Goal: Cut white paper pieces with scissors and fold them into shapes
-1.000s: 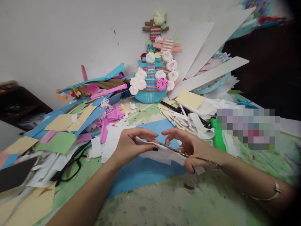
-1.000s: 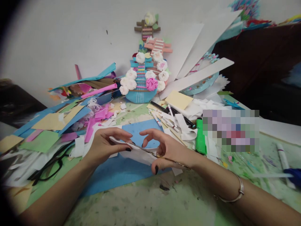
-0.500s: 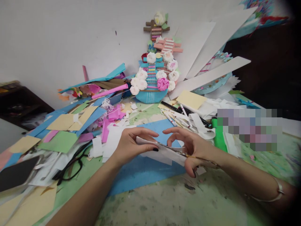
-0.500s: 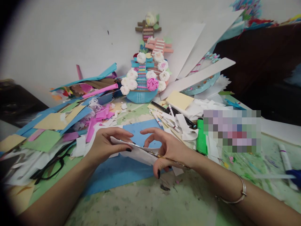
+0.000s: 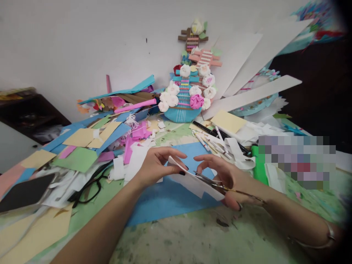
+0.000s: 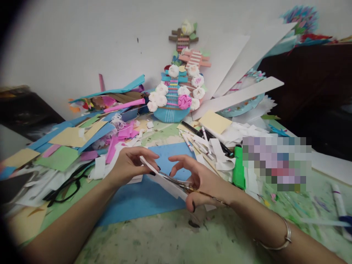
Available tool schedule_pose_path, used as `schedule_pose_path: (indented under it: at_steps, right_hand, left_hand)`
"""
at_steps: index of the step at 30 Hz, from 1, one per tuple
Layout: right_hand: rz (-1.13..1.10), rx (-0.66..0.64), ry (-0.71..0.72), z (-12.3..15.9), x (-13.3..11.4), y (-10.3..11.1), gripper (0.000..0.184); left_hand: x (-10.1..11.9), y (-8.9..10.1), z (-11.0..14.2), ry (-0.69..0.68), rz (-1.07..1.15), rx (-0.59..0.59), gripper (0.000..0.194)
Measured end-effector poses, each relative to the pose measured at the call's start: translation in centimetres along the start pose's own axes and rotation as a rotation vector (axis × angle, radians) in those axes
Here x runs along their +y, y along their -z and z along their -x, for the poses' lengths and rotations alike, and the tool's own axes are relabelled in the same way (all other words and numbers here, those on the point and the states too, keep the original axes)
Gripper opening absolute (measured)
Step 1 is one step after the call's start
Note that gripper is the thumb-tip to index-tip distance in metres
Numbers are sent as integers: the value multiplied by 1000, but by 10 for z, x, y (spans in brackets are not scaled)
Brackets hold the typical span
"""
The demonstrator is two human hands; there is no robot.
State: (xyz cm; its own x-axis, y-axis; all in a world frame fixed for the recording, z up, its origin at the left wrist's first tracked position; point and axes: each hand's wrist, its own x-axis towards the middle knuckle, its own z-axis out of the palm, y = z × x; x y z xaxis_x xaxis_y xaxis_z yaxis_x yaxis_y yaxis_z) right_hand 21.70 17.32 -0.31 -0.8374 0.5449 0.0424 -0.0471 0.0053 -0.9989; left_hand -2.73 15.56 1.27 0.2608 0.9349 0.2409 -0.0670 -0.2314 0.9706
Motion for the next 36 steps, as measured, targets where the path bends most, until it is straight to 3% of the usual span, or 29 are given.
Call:
schedule_pose_path:
  at_steps: [12, 30, 36]
  right_hand:
    - [21, 23, -7, -2, -2, -4, 87]
    - [-117, 11, -45, -4, 2, -7, 89]
    - [1, 26, -1, -1, 3, -6, 85]
  left_hand:
    - [-12, -4, 2, -29, -129, 20, 29]
    - [-10, -13, 2, 1, -6, -107, 30]
    - [-7, -14, 3, -36, -119, -100, 36]
